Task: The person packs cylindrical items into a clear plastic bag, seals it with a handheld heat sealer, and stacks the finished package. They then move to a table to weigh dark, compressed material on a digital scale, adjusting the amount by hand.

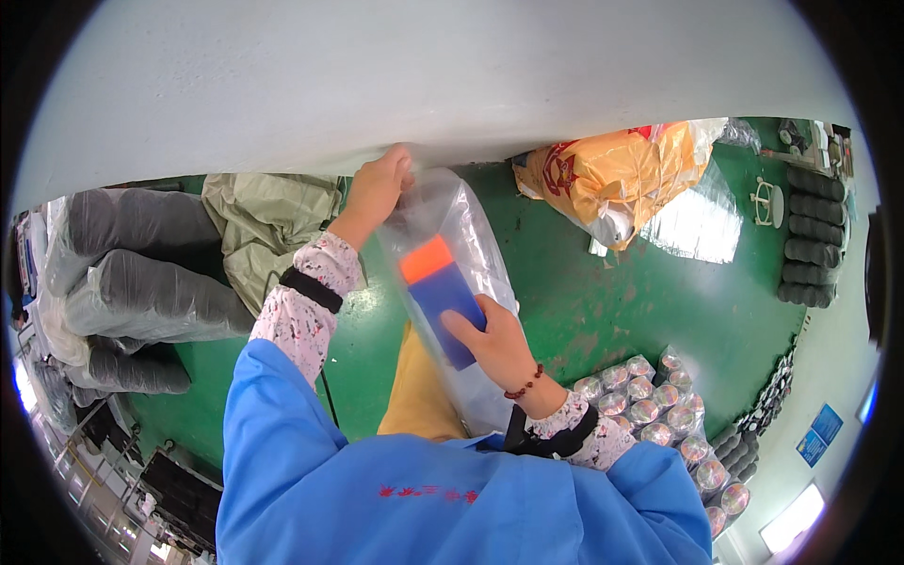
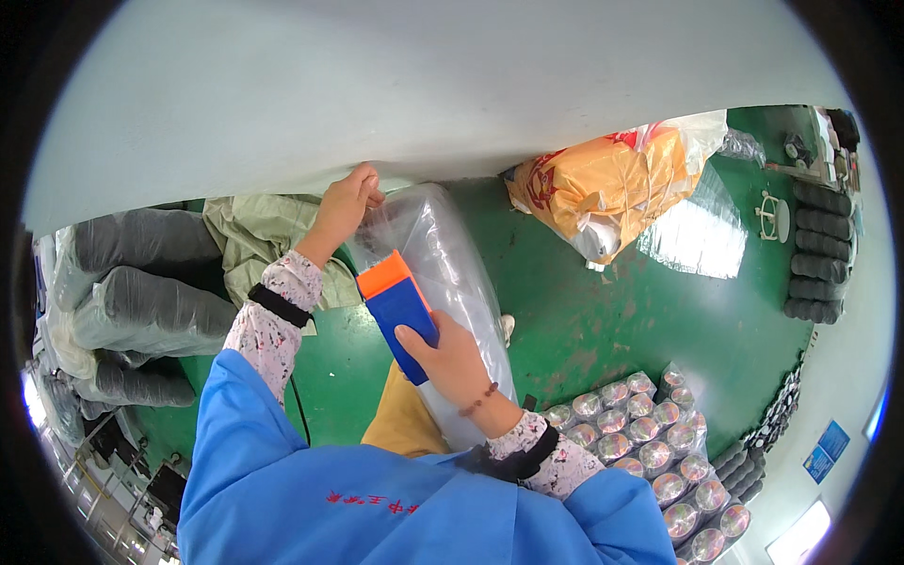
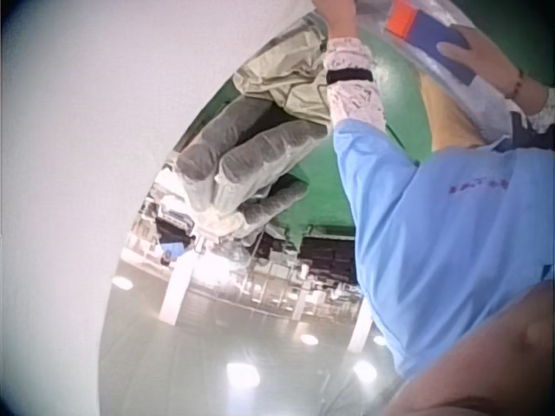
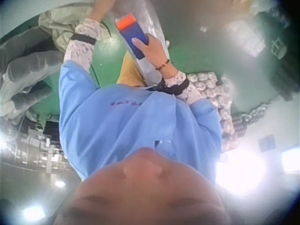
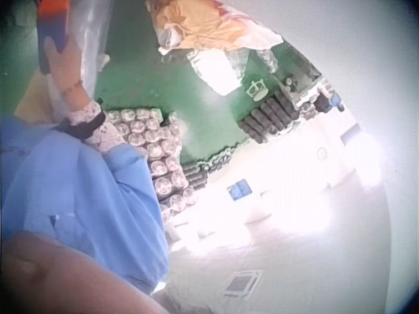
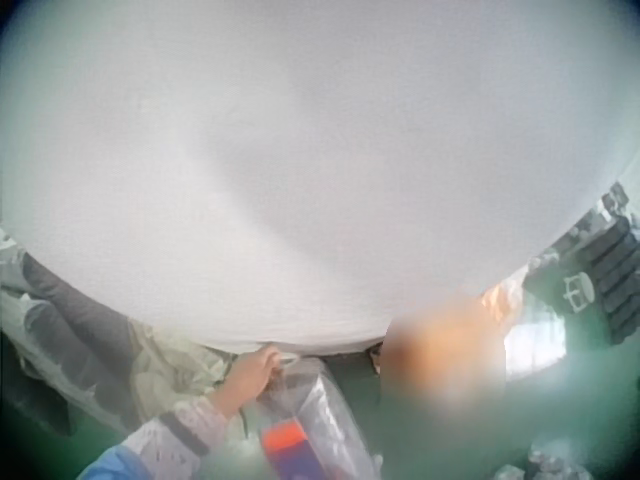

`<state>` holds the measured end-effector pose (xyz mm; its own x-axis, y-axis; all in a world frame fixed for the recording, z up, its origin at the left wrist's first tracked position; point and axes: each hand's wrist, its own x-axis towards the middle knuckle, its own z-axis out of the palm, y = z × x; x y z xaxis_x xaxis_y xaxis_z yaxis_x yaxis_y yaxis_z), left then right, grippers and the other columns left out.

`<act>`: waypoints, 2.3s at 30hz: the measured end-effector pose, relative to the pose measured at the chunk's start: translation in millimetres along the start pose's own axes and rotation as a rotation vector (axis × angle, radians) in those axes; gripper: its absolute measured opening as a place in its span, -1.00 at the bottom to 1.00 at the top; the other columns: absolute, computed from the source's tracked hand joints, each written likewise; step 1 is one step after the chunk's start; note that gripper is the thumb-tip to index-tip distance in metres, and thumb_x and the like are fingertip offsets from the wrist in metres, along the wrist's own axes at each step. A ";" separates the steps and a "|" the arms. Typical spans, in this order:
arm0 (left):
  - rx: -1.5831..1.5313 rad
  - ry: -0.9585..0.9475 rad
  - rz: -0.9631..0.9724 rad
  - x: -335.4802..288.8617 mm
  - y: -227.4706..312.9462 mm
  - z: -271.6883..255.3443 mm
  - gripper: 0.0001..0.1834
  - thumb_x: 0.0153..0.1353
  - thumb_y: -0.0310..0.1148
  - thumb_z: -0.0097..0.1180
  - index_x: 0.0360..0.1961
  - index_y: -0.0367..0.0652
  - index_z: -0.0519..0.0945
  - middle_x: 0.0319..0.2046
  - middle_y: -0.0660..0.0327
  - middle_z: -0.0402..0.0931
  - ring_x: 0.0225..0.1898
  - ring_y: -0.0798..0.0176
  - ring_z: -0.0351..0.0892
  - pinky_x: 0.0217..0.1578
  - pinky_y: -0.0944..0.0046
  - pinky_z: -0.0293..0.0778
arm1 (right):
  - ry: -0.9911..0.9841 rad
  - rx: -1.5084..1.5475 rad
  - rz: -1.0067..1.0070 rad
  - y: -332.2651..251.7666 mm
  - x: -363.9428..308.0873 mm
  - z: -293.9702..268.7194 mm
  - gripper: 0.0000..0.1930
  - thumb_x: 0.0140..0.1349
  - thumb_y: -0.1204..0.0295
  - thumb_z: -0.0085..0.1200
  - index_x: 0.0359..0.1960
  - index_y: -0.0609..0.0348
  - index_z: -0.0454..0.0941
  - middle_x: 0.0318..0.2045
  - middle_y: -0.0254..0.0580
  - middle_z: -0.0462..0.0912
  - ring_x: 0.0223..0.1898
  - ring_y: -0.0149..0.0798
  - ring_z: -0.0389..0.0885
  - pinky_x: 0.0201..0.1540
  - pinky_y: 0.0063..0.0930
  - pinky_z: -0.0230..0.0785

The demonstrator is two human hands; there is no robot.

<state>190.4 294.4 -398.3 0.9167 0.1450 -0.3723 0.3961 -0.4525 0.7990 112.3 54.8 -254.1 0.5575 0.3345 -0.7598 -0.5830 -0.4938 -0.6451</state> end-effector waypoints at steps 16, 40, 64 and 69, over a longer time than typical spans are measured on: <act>0.157 -0.079 -0.051 20.6 -78.2 30.5 -0.78 0.30 -0.27 -0.04 -0.21 -0.22 0.41 -0.36 -0.01 0.60 -0.31 0.00 0.63 -0.28 0.11 0.52 | 0.158 -0.224 -0.099 19.6 24.4 22.0 -0.55 0.22 0.11 0.11 -0.18 0.35 0.49 -0.41 0.09 0.64 -0.38 -0.03 0.63 -0.30 -0.26 0.44; 0.335 -0.058 0.000 12.2 -10.6 84.2 -0.09 0.05 0.42 -0.02 -0.26 -0.44 0.58 -0.37 -0.04 0.58 -0.26 0.05 0.53 -0.11 0.13 0.39 | -0.105 -0.124 0.040 262.0 -242.6 -129.3 -0.48 0.25 0.14 0.12 0.20 0.06 0.40 -0.32 -0.07 0.67 -0.35 -0.15 0.69 -0.24 -0.37 0.48; 0.381 -0.085 -0.042 56.5 -85.4 27.0 -0.38 0.40 0.01 -0.21 0.18 -0.35 0.41 0.07 -0.06 0.49 0.04 0.08 0.50 0.08 0.19 0.36 | 0.291 -1.057 0.219 586.1 -106.8 -113.2 -0.57 0.13 -0.01 0.12 -0.33 0.17 0.59 -0.39 -0.06 0.69 -0.36 -0.05 0.68 -0.19 -0.12 0.46; 0.777 -0.147 0.211 19.6 -76.2 72.0 -0.48 0.43 -0.07 -0.27 0.08 -0.30 0.47 -0.09 -0.21 0.49 -0.03 -0.14 0.50 0.02 0.01 0.37 | 0.674 -0.335 0.682 512.2 -92.1 -190.3 -0.51 0.17 -0.03 0.06 -0.24 0.23 0.62 -0.26 0.09 0.67 -0.22 0.07 0.66 -0.12 -0.04 0.44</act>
<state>174.4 268.4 -500.6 0.9302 -0.1038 -0.3520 0.0171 -0.9459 0.3241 -125.2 -381.7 -499.2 0.4456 -0.5734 -0.6875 -0.7632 -0.6447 0.0430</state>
